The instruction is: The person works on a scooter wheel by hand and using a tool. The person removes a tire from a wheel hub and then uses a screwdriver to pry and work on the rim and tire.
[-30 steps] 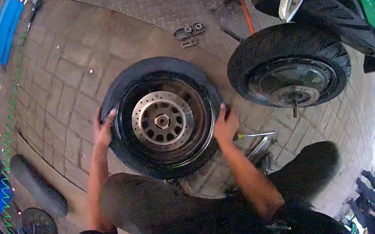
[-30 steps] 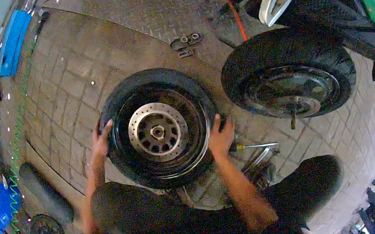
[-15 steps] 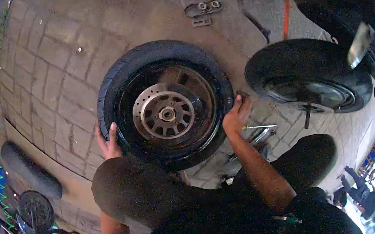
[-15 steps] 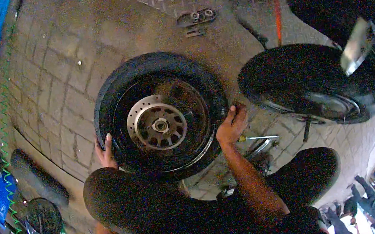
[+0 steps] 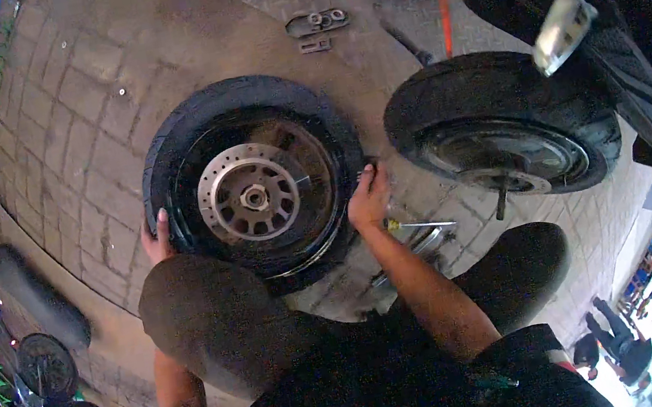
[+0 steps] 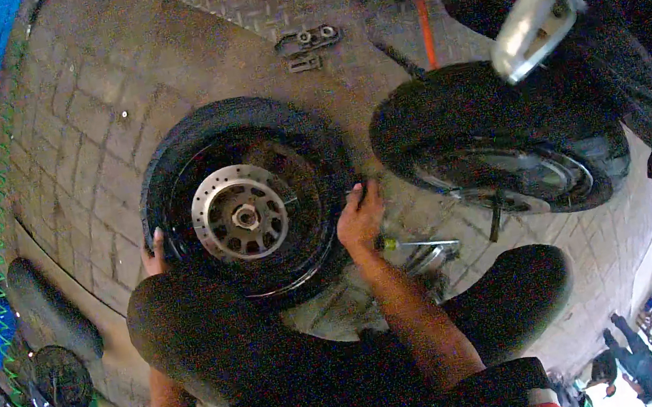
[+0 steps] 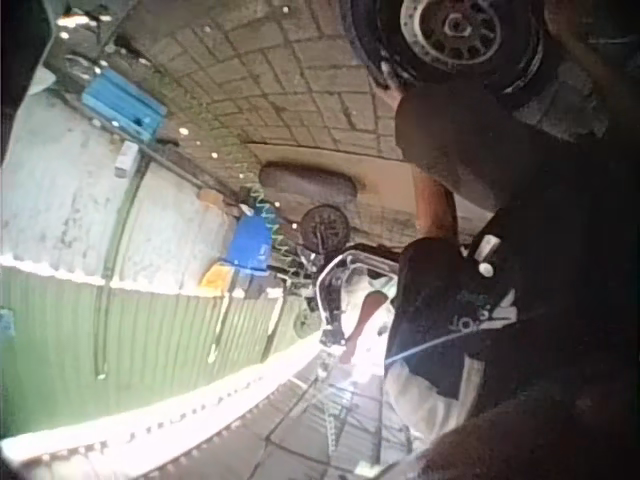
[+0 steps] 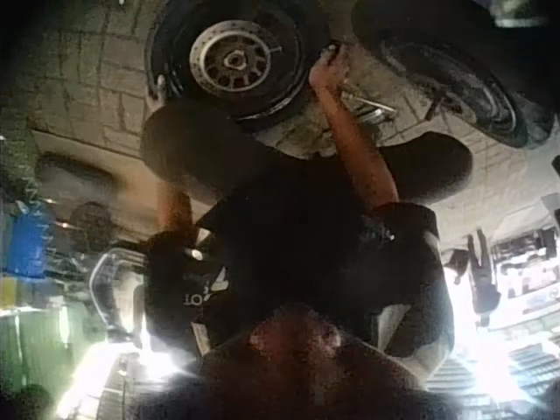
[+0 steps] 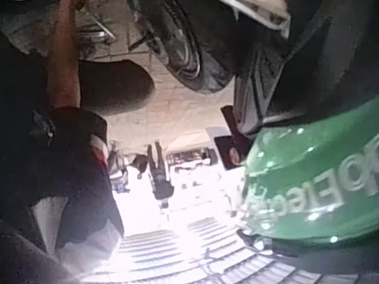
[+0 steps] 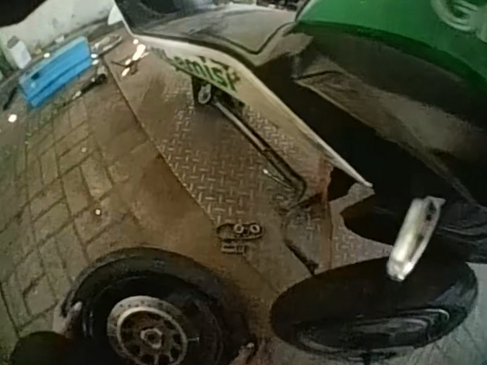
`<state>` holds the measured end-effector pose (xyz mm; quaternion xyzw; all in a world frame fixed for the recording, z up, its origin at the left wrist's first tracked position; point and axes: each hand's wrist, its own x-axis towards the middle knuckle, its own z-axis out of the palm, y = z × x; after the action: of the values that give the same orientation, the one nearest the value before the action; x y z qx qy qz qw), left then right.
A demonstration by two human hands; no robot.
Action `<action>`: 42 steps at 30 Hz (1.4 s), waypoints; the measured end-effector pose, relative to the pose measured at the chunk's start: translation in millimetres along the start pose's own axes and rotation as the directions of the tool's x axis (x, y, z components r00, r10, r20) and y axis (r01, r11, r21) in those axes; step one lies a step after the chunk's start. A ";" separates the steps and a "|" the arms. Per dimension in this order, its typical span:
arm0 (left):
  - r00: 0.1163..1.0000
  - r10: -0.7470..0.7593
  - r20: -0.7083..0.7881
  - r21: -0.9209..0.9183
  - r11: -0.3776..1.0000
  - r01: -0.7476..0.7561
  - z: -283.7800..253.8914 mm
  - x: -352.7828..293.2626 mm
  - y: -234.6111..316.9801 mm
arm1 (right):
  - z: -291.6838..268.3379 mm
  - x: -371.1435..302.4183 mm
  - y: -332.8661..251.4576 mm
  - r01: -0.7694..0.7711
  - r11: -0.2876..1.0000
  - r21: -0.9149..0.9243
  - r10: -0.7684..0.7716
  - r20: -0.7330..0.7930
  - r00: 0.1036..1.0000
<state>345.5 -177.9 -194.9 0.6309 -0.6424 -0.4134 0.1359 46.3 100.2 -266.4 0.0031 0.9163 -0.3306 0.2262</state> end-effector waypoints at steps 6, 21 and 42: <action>0.971 -0.195 0.138 -0.300 0.926 0.228 1.9 -6.7 19.6 | -12.2 -5.5 -13.0 0.004 0.999 0.041 -0.003 -0.032 0.999; 0.963 -0.236 0.133 -0.308 0.913 0.266 -5.9 -5.3 14.7 | -115.3 -7.6 60.0 0.893 0.280 -0.353 -0.343 0.832 0.436; 0.978 -0.183 0.104 0.174 0.971 0.163 -23.4 -8.6 18.2 | -189.6 -28.8 -203.8 0.998 0.018 0.052 0.120 0.991 -0.054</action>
<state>350.6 -180.9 -164.6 0.6678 -0.6238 -0.4060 0.0083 -37.7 60.3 -2.4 -0.7333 0.4680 0.2074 0.4475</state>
